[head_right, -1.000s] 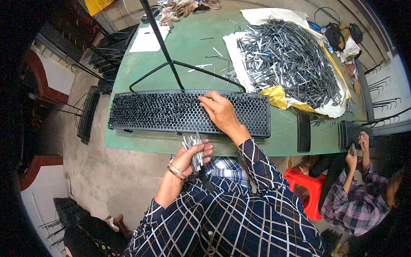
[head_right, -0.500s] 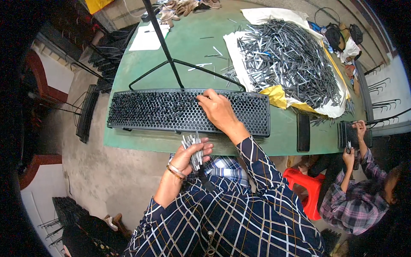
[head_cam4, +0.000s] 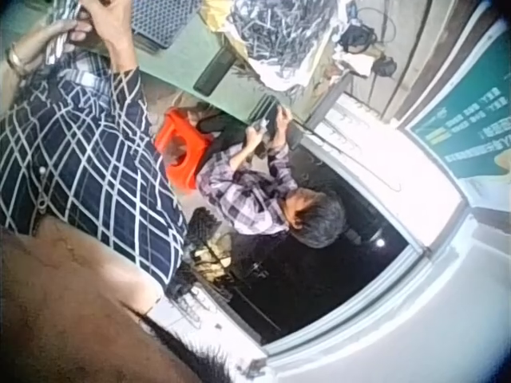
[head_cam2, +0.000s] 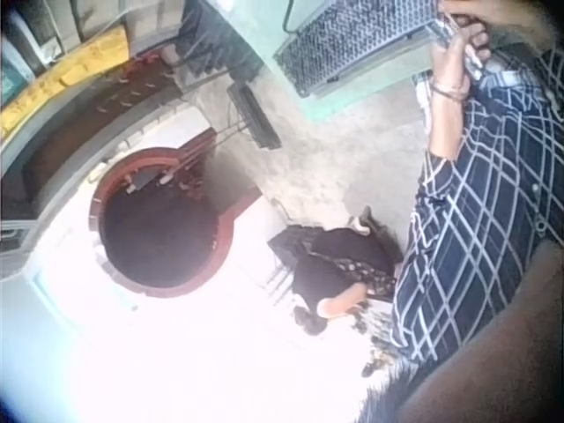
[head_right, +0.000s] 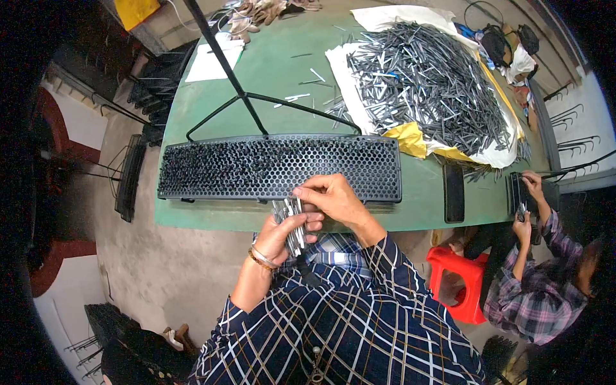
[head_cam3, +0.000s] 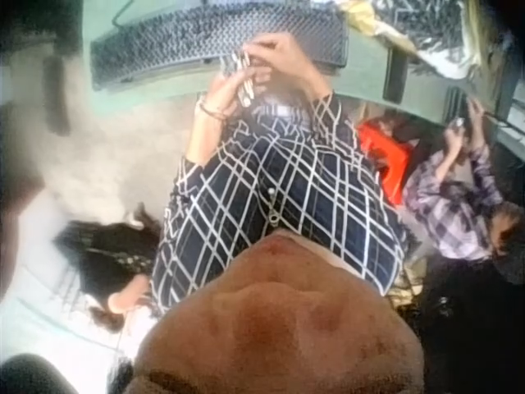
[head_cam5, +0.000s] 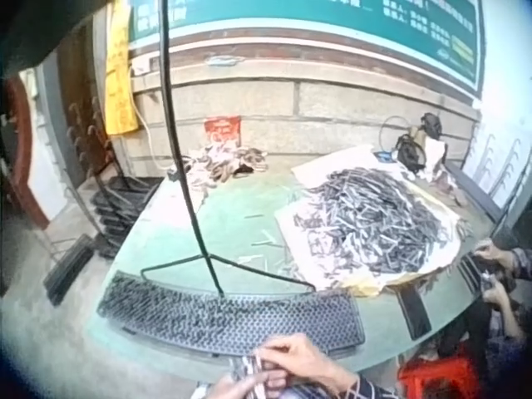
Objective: The person is manually inserting small metal rods into pre-drilled holes in a black grid-like frame.
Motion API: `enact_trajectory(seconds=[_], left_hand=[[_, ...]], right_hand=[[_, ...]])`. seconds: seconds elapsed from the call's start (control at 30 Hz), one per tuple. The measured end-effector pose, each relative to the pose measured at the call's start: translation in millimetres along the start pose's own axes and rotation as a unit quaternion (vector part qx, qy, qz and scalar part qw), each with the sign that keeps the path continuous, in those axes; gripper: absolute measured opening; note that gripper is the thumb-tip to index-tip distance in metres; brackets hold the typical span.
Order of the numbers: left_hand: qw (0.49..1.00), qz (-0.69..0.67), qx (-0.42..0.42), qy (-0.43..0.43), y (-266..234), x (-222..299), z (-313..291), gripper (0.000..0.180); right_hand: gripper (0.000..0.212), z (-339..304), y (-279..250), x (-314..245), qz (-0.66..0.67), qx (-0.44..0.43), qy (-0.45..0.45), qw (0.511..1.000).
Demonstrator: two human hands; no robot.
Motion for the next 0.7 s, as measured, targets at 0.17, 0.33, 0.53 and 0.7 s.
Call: enact_trajectory(seconds=[0.17,0.33,0.53,0.7], left_hand=[[0.999,-0.027,0.028,-0.007,-9.4,-8.5,10.6,0.025],[0.998,-0.034,0.051,-0.011,-11.6,-14.2,20.6,0.025],[0.996,-0.043,0.063,-0.037,-16.2,-18.8,21.8,0.026],[0.996,-0.061,0.051,-0.042,-20.3,-22.2,20.5,0.025]], right_hand=[[0.019,6.5,-7.3,-7.6,0.034,0.026,0.002,0.999],[0.017,28.6,-21.1,-26.7,-0.065,0.247,-0.175,0.951],[0.014,51.2,-20.0,-22.9,-0.176,0.289,-0.354,0.872],[0.013,52.0,-16.6,-19.4,-0.207,0.285,-0.377,0.856]])
Point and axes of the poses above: each hand's wrist, its own z-axis towards the middle knuckle, its own y-axis out of the palm, x = y × z, the point moved 3 cm from there along z, towards the middle knuckle, and after that the axes turned 11 degrees about x, right-handed, at the moved point
